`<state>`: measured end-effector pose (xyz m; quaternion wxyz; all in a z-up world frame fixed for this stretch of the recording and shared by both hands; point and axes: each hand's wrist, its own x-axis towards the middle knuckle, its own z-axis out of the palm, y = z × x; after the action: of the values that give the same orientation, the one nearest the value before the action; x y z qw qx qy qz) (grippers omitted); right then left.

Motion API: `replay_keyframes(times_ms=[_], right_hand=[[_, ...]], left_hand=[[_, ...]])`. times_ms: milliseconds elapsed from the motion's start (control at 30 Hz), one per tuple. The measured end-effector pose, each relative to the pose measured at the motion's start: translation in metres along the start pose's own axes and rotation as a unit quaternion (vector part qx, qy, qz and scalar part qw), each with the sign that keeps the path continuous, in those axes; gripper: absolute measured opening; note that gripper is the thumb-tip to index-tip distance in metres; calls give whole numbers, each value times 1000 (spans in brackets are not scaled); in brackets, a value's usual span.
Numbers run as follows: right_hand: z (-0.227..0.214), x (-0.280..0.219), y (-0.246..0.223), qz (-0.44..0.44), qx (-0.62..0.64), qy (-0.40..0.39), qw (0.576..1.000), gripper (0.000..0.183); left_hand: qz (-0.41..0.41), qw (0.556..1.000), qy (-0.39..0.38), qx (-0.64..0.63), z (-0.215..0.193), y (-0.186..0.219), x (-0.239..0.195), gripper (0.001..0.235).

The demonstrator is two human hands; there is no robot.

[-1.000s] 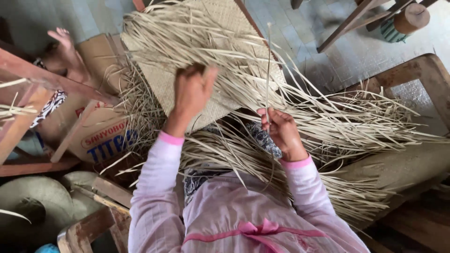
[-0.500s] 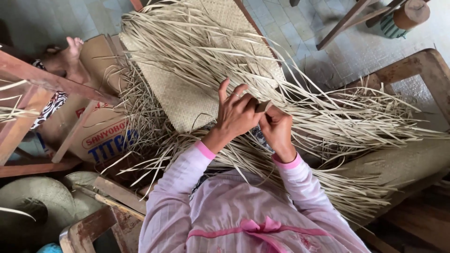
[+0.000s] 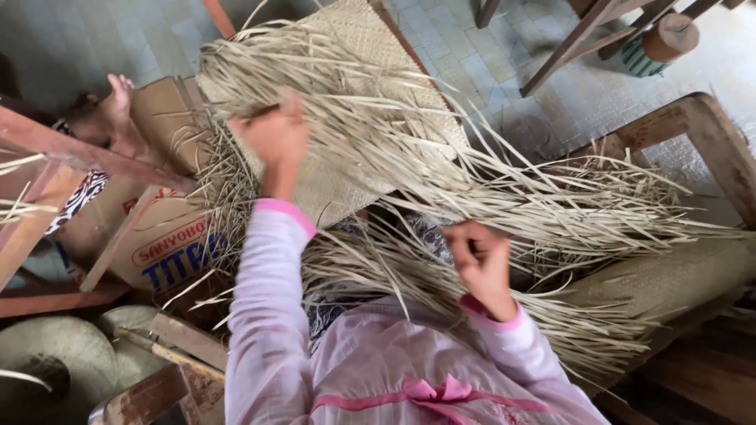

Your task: Weaving dried plant fibers together to create a mat or similar craft item.

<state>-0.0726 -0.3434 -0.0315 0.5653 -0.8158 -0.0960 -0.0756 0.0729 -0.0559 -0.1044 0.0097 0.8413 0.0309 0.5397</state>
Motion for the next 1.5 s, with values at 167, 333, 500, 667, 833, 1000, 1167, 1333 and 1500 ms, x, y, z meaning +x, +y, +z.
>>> replay_keyframes(times_ms=[167, 333, 500, 667, 833, 1000, 1167, 1333, 1500], right_hand=[[-10, 21, 24, 109, 71, 54, 990, 13], [1, 29, 22, 144, 194, 96, 965, 12], [12, 28, 33, 74, 160, 84, 981, 13], [21, 9, 58, -55, 38, 48, 997, 21], [36, 1, 45, -64, 18, 2, 998, 17], [40, -2, 32, -56, 11, -11, 998, 17], [47, -9, 42, -46, 10, -18, 999, 17], [48, -9, 57, -28, -38, -12, 999, 15], [39, -5, 30, -33, -36, -16, 999, 15]], left_hand=[[-40, 963, -78, -254, -31, 19, 0, 14], [-38, 880, -142, -452, -78, 75, 16, 15], [51, 879, -49, -471, -96, 128, 9, 18], [166, 903, 26, -396, -108, 153, 16, 15], [83, 896, -62, -433, -100, 142, -2, 26], [67, 874, -106, -469, -113, 132, 4, 30], [48, 878, -105, -465, -107, 133, -11, 32], [36, 910, -106, -400, -103, 135, -4, 37], [31, 946, -40, -321, -71, 121, -1, 33]])
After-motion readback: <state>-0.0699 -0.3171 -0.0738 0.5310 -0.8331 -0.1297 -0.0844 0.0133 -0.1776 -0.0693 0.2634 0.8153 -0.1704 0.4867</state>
